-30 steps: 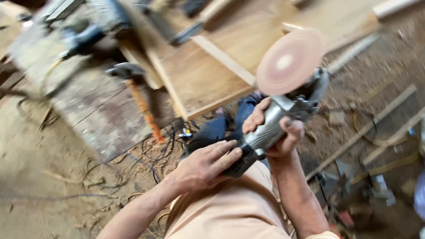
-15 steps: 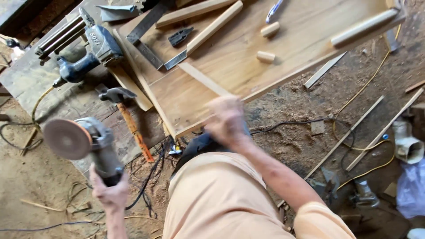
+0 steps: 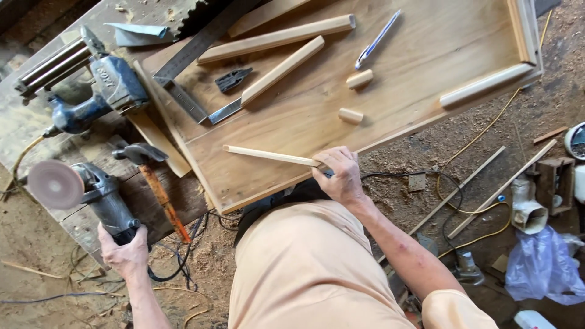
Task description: The person assembles small wooden pieces by using a nail gun, pliers, a rotary tool, and a chisel. They apply glue to the joints and secure the pieces together on a workbench.
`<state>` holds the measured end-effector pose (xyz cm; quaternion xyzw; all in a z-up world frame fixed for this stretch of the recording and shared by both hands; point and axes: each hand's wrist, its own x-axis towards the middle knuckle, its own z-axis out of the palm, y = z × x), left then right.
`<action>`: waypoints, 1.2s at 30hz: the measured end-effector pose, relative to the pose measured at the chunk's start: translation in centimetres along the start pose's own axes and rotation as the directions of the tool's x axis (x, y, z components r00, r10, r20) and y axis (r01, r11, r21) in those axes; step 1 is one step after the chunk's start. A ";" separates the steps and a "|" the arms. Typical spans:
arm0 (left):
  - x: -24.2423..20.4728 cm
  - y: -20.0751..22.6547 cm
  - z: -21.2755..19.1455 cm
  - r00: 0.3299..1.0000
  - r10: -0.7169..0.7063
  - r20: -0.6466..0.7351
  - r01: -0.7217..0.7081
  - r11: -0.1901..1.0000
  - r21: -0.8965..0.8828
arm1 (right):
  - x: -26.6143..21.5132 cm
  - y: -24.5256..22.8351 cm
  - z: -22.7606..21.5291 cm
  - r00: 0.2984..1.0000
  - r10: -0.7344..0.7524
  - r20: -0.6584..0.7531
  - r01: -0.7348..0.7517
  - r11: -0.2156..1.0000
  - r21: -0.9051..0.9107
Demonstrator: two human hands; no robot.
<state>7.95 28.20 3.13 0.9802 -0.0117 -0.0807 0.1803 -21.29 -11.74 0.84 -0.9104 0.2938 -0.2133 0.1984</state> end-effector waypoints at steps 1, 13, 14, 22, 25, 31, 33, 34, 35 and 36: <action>0.2 -0.6 0.6 0.992 0.102 -0.074 -0.101 0.995 0.021 | 0.6 0.5 -0.9 0.989 0.100 0.111 -0.129 0.945 0.299; -3.2 7.5 -0.2 0.936 0.328 -0.127 -0.270 0.901 0.340 | 8.0 0.3 -6.2 0.888 0.098 0.449 -0.415 0.589 0.693; -4.2 10.5 -0.3 0.748 0.616 -0.247 -0.505 0.770 0.390 | 8.3 -0.4 -6.3 0.881 0.068 0.467 -0.412 0.595 0.690; -9.8 24.8 7.2 0.483 0.870 -0.097 -0.844 0.434 -0.315 | 10.6 0.1 -4.5 0.831 0.000 0.556 -0.523 0.339 0.782; -8.8 24.3 5.7 0.615 0.788 0.023 -0.675 0.542 -0.501 | 13.6 7.1 -5.8 0.949 -0.022 0.315 -0.161 0.825 0.542; -8.5 25.3 4.2 0.659 0.697 0.283 -0.407 0.646 -0.646 | 13.5 16.0 -2.6 0.982 -0.126 0.139 0.124 0.992 0.025; -8.5 26.6 4.0 0.636 0.693 0.341 -0.375 0.663 -0.649 | 13.8 15.5 -3.1 0.979 -0.145 0.144 0.135 0.988 0.080; -8.5 27.4 3.8 0.611 0.695 0.379 -0.313 0.653 -0.690 | 13.6 15.1 -3.2 0.987 -0.080 0.138 0.035 0.953 0.301; -8.6 28.1 3.6 0.589 0.692 0.416 -0.248 0.645 -0.722 | 13.4 14.7 -3.0 0.988 -0.018 0.153 -0.063 0.857 0.512; -8.7 28.4 3.7 0.600 0.684 0.416 -0.244 0.651 -0.719 | 13.2 13.7 -3.3 0.987 -0.027 0.160 -0.060 0.853 0.518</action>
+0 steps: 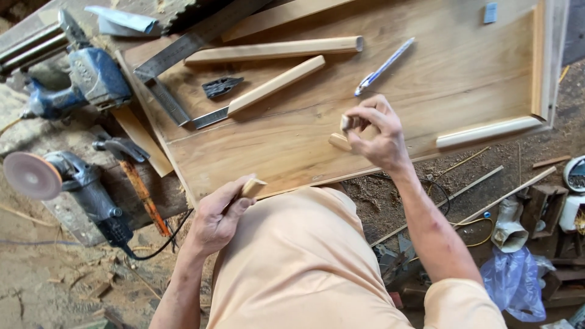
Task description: The person assembles small wooden pieces by using a nail gun, pliers, a rotary tool, and a chisel. They apply glue to the joints and secure the pieces together on a workbench.
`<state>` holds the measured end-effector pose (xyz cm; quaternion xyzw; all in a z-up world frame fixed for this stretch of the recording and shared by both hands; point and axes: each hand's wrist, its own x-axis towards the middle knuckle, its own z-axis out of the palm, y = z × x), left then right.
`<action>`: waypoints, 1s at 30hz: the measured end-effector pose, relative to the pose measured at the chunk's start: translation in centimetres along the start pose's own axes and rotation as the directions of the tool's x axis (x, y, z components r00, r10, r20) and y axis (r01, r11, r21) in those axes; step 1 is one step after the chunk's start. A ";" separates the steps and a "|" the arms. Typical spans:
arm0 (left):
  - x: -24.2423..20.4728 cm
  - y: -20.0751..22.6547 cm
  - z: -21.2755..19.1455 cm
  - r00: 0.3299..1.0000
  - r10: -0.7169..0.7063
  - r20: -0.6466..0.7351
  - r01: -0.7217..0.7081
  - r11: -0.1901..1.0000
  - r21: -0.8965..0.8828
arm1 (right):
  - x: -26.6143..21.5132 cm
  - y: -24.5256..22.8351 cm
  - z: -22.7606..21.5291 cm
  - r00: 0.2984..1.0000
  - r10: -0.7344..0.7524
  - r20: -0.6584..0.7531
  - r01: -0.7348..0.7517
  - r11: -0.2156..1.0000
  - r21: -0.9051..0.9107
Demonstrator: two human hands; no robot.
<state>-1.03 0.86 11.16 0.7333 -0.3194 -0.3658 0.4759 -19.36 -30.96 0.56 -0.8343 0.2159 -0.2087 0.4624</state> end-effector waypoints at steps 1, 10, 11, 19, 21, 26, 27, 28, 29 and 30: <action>0.2 0.0 0.1 1.000 0.020 0.014 -0.020 1.000 -0.001 | -0.3 -1.1 0.3 0.998 0.063 0.013 -0.065 0.969 0.239; 1.5 1.0 0.8 0.996 0.049 0.075 -0.053 0.997 0.055 | -3.2 -5.5 2.7 0.958 0.182 0.223 -0.287 0.568 0.771; 1.7 1.4 0.8 0.993 0.080 0.081 -0.086 0.993 0.077 | -3.2 -5.8 2.8 0.951 0.184 0.248 -0.308 0.564 0.766; 3.5 2.7 1.6 0.985 0.151 0.089 -0.168 0.953 0.251 | -1.9 -7.6 4.8 0.979 0.083 0.185 -0.177 0.793 0.583; 3.3 1.2 1.4 0.983 0.160 0.089 -0.179 0.946 0.271 | -1.4 -7.3 6.0 0.992 -0.001 0.122 -0.035 0.955 0.293; 2.4 -1.8 0.1 0.994 0.112 0.018 -0.112 0.946 0.304 | -2.4 -5.3 6.1 0.986 -0.117 -0.118 0.049 0.884 -0.465; 2.1 -2.2 0.0 0.994 0.111 0.017 -0.111 0.947 0.301 | -3.3 -4.3 5.0 0.987 -0.117 -0.115 0.050 0.883 -0.467; 1.7 -2.6 -0.2 0.996 0.085 -0.008 -0.080 0.958 0.274 | -4.2 -3.3 3.9 0.994 -0.059 -0.088 0.006 0.862 -0.506; 1.3 -3.0 -0.6 0.998 0.059 -0.035 -0.048 0.967 0.251 | -4.9 -2.3 3.1 0.998 -0.002 -0.065 -0.033 0.840 -0.542; 1.3 -3.1 -0.5 0.998 0.058 -0.039 -0.046 0.966 0.253 | -4.6 -2.1 3.0 0.998 -0.005 -0.062 -0.030 0.842 -0.539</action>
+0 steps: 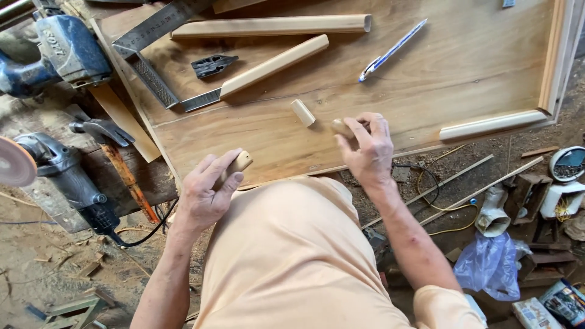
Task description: The person assembles small wooden pieces by using a nail gun, pliers, a rotary tool, and a chisel. They apply glue to the joints and secure the pieces together on a workbench.
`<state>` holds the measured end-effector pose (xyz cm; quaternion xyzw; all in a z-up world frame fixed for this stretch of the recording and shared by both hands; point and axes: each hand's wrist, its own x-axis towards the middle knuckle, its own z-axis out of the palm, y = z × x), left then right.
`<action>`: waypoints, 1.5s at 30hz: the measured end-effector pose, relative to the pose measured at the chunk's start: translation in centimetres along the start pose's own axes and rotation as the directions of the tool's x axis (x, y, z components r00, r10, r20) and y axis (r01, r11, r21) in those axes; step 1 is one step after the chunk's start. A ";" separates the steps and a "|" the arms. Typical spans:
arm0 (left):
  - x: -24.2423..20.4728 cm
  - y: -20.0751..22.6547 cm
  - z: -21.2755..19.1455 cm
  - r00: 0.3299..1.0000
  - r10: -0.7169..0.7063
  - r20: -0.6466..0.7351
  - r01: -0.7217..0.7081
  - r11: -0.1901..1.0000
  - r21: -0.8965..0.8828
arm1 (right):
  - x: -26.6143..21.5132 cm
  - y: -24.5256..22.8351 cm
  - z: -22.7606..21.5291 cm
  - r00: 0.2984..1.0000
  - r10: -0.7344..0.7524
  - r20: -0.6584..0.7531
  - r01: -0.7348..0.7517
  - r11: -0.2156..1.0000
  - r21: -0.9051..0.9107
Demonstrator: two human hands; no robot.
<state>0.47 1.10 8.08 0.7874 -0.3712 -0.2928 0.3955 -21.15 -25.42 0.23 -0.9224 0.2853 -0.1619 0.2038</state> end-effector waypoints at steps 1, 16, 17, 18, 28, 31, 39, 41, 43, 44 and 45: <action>0.0 -0.1 0.2 1.000 0.007 0.006 -0.007 1.000 -0.012 | 0.1 0.3 0.0 1.000 -0.018 0.000 0.018 0.998 0.068; 2.4 7.1 1.6 0.953 0.219 0.208 -0.229 0.973 0.024 | 0.7 -6.5 -2.4 0.956 -0.068 0.285 -0.258 0.270 0.928; 2.3 7.0 1.7 0.953 0.219 0.207 -0.229 0.973 0.023 | 0.7 -6.5 -2.3 0.963 -0.093 0.252 -0.214 0.303 0.929; 2.1 6.8 1.8 0.953 0.220 0.207 -0.230 0.973 0.022 | 0.5 -6.8 -2.5 0.963 -0.093 0.252 -0.214 0.304 0.928; 1.0 5.6 2.4 0.980 0.170 0.109 -0.169 0.985 -0.010 | 0.0 -7.8 -2.7 0.950 -0.049 0.307 -0.291 0.212 0.933; 0.7 5.7 2.2 0.979 0.184 0.088 -0.183 0.983 -0.018 | -0.2 -8.1 -2.6 0.948 -0.037 0.316 -0.300 0.224 0.927; 0.5 5.3 1.9 0.975 0.217 0.041 -0.214 0.974 -0.069 | 0.2 -8.9 -3.0 0.944 -0.027 0.328 -0.315 0.214 0.924; 0.4 4.9 2.0 0.975 0.220 0.016 -0.216 0.969 -0.122 | 0.6 -9.6 -3.2 0.948 -0.020 0.318 -0.306 0.223 0.925; 0.7 5.0 1.8 0.973 0.230 0.015 -0.226 0.963 -0.148 | 0.5 -9.9 -3.1 0.947 -0.009 0.320 -0.311 0.216 0.926; 0.9 5.0 1.7 0.971 0.240 0.013 -0.235 0.956 -0.174 | 0.5 -10.1 -3.0 0.946 0.000 0.323 -0.316 0.209 0.926; 0.8 4.8 1.8 0.971 0.239 0.011 -0.233 0.957 -0.172 | 0.6 -10.3 -3.0 0.946 -0.003 0.324 -0.316 0.207 0.926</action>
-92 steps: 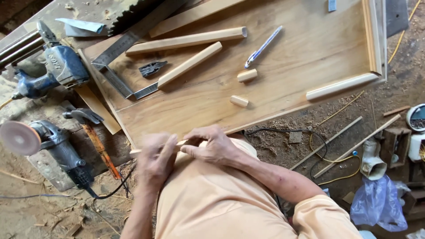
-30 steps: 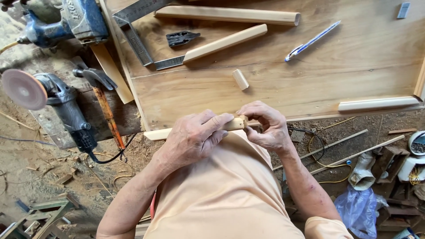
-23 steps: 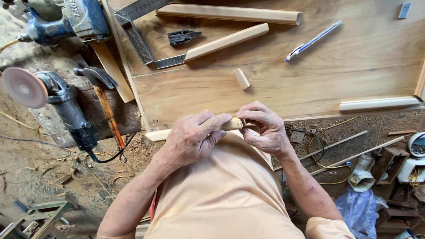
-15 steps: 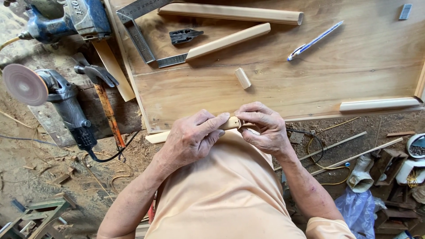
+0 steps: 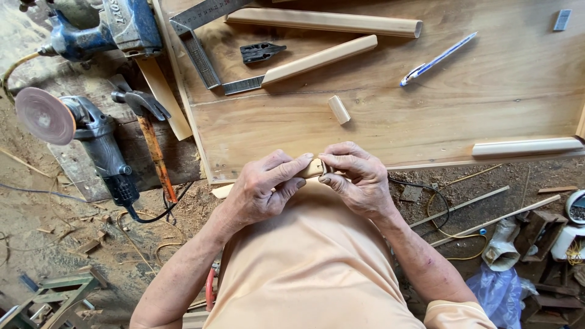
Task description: The person assembles small wooden pieces by using a nail gun, pliers, a rotary tool, and a chisel. They apply glue to the joints and secure the pieces together on a workbench.
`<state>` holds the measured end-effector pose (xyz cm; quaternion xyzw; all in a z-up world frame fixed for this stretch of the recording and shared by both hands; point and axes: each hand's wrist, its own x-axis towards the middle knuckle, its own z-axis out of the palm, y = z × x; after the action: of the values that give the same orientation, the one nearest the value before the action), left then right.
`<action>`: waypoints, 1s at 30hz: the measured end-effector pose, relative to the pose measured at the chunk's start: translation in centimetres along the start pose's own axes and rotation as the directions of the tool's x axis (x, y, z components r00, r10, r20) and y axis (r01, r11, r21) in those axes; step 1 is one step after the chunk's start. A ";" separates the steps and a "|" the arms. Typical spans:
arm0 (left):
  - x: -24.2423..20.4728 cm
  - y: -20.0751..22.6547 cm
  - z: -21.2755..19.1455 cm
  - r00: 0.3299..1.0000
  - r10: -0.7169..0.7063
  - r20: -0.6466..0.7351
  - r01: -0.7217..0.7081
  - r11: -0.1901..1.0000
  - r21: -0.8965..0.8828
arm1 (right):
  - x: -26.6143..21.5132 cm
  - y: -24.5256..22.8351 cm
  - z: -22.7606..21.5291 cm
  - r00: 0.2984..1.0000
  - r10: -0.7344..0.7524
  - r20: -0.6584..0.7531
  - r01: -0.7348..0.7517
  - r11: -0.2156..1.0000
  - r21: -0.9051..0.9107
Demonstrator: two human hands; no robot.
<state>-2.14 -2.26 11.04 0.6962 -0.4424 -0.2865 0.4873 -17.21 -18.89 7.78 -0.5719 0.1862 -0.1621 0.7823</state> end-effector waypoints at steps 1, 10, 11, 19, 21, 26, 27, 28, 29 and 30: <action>-0.2 -0.2 0.1 1.000 0.007 -0.004 -0.007 1.000 -0.016 | 0.1 -0.1 0.2 1.000 -0.003 -0.003 0.003 1.000 0.002; 0.0 0.3 0.4 0.998 0.058 -0.017 -0.059 0.997 -0.044 | -0.2 0.9 -0.2 1.000 0.001 -0.010 -0.001 1.000 -0.002; 0.2 0.9 0.3 0.997 0.070 -0.027 -0.071 0.994 -0.077 | -0.3 1.2 -0.4 1.000 0.026 0.007 -0.026 0.998 0.051; 2.6 -9.5 0.4 0.963 0.260 -0.075 -0.144 0.728 0.671 | -1.5 0.9 0.9 0.985 0.171 -0.007 -0.136 0.810 0.570; 2.4 -11.1 1.1 0.955 0.293 -0.056 -0.153 0.643 0.750 | -1.9 1.0 1.0 0.983 0.180 0.026 -0.163 0.807 0.568; -9.0 -13.6 -1.6 0.917 0.275 -0.287 0.018 0.692 0.722 | -2.8 1.9 1.7 0.903 0.376 -0.208 -0.240 0.843 0.482; -11.0 -15.5 -4.2 0.920 0.278 -0.275 0.005 0.694 0.720 | -3.2 3.0 1.7 0.900 0.375 -0.222 -0.231 0.843 0.486; -12.8 -17.5 -7.0 0.862 0.274 -0.425 0.086 0.750 0.656 | -3.6 4.2 1.8 0.885 0.364 -0.291 -0.225 0.881 0.417; -14.6 -19.6 -9.8 0.784 0.255 -0.565 0.155 0.802 0.577 | -4.0 5.4 1.9 0.866 0.348 -0.358 -0.224 0.912 0.345; -15.3 -18.0 -11.8 0.792 0.261 -0.553 0.138 0.805 0.577 | -4.1 5.9 2.1 0.861 0.343 -0.375 -0.212 0.913 0.348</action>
<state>6.93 18.88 -1.91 0.8506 -0.3519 0.1214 0.3714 -19.51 -13.49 3.17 -0.3657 0.4082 -0.1937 0.8137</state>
